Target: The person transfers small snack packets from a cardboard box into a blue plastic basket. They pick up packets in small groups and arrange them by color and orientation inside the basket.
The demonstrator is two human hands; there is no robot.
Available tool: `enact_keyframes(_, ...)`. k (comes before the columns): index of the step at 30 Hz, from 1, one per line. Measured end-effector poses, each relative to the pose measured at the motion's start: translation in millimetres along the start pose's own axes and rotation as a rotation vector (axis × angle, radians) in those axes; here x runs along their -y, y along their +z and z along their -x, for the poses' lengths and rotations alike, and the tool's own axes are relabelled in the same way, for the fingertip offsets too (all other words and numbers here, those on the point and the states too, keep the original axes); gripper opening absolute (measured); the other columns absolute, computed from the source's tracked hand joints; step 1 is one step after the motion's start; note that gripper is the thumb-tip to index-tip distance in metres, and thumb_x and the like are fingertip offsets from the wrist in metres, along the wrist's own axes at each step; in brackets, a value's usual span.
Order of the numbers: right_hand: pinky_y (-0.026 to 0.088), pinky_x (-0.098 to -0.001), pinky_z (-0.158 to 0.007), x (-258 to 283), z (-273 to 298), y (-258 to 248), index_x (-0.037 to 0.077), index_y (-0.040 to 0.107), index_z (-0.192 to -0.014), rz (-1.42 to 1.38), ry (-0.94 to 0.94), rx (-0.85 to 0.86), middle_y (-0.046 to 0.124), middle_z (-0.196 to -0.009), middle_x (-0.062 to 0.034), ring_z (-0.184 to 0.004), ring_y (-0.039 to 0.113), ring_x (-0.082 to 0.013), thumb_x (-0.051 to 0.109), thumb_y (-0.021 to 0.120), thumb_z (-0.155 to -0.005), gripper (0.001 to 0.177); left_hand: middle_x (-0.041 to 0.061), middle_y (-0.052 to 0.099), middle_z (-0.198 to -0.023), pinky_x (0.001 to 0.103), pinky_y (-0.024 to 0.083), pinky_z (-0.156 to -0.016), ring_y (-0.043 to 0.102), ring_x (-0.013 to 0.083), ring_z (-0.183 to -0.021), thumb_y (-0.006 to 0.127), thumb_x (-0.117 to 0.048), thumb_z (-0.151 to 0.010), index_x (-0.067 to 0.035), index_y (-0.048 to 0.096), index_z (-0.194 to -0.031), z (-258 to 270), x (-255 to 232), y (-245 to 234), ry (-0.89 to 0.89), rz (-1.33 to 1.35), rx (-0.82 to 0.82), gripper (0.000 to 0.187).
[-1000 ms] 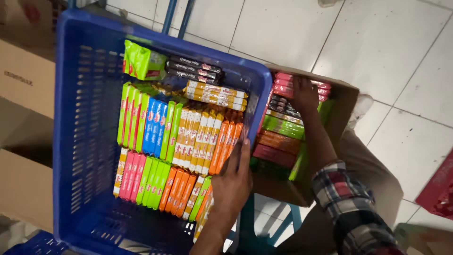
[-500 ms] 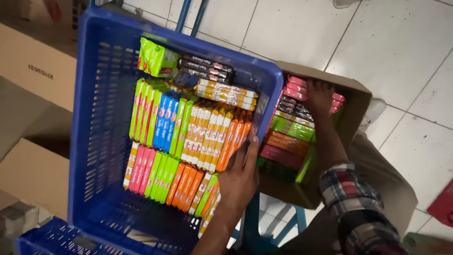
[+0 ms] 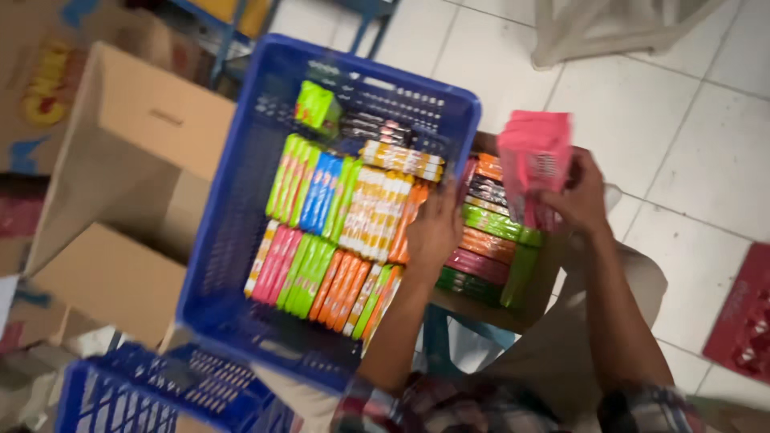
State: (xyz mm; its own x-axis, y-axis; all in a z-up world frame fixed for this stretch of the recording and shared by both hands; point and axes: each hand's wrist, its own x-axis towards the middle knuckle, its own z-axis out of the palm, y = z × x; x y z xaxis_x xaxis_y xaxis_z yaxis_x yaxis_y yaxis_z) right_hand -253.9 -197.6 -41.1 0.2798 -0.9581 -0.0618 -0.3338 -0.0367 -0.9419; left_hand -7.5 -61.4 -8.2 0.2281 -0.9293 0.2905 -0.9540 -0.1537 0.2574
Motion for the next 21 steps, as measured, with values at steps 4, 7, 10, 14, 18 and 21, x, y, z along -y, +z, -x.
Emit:
enact_keyframes(4, 0.053, -0.0441, -0.098, 76, 40, 11, 0.004, 0.044, -0.135, -0.295, -0.046, -0.042, 0.059, -0.117, -0.0139, -0.111, 0.06, -0.0279, 0.008, 0.093, -0.063, 0.087, 0.009, 0.064, -0.116, 0.041, 0.063, -0.069, 0.071, 0.0296, -0.097, 0.059, -0.039, -0.096, -0.017, 0.062, -0.137, -9, 13, -16, 0.038, 0.224, -0.166, 0.047)
enact_keyframes(7, 0.055, -0.0461, -0.093, 132, 53, 38, 0.002, 0.043, -0.138, -0.337, -0.136, 0.009, 0.059, -0.117, -0.0167, -0.11, 0.062, -0.0292, 0.008, 0.094, -0.061, 0.092, 0.015, 0.063, -0.128, 0.045, 0.058, -0.091, 0.065, 0.0355, -0.115, 0.062, -0.033, -0.096, -0.011, 0.065, -0.123, -25, 37, -38, -0.232, 0.812, -0.106, 0.035)
enact_keyframes(10, 0.056, -0.0507, -0.089, 177, 66, 79, -0.001, 0.048, -0.138, -0.23, -0.257, 0.043, 0.061, -0.115, -0.021, -0.107, 0.065, -0.0365, 0.017, 0.098, -0.06, 0.094, 0.023, 0.053, -0.146, 0.053, 0.055, -0.097, 0.058, 0.0467, -0.127, 0.073, -0.04, -0.09, -0.015, 0.05, -0.138, -45, 70, -109, -0.489, 1.303, 0.102, 0.058)
enact_keyframes(14, 0.054, -0.0464, -0.094, 215, 69, 149, 0.005, 0.066, -0.12, 0.017, -0.512, 0.022, 0.065, -0.105, -0.0176, -0.106, 0.068, -0.0393, 0.014, 0.099, -0.047, 0.081, 0.023, 0.056, -0.146, 0.054, 0.047, -0.111, 0.055, 0.0443, -0.137, 0.092, -0.05, -0.067, -0.024, 0.045, -0.157, -59, 89, -225, -0.145, 0.985, 0.168, 0.106)
enact_keyframes(18, 0.051, -0.0399, -0.102, 203, 48, 206, 0.004, 0.068, -0.131, 0.148, -0.757, -0.053, 0.071, -0.117, -0.0169, -0.112, 0.069, -0.0355, 0.028, 0.102, -0.051, 0.09, 0.022, 0.049, -0.148, 0.056, 0.047, -0.11, 0.055, 0.0494, -0.134, 0.089, -0.054, -0.06, -0.033, 0.046, -0.152, -56, 110, -229, -0.376, 0.647, 0.243, 0.103)
enact_keyframes(21, 0.044, -0.0526, -0.105, 213, 47, 205, 0.0, 0.059, -0.142, 0.261, -0.789, 0.016, 0.069, -0.125, -0.0234, -0.114, 0.067, -0.0395, 0.032, 0.099, -0.055, 0.101, 0.007, 0.057, -0.13, 0.048, 0.054, -0.098, 0.065, 0.037, -0.12, 0.086, -0.049, -0.057, -0.034, 0.055, -0.131, -69, 143, -180, -0.42, 0.503, 0.088, 0.081)
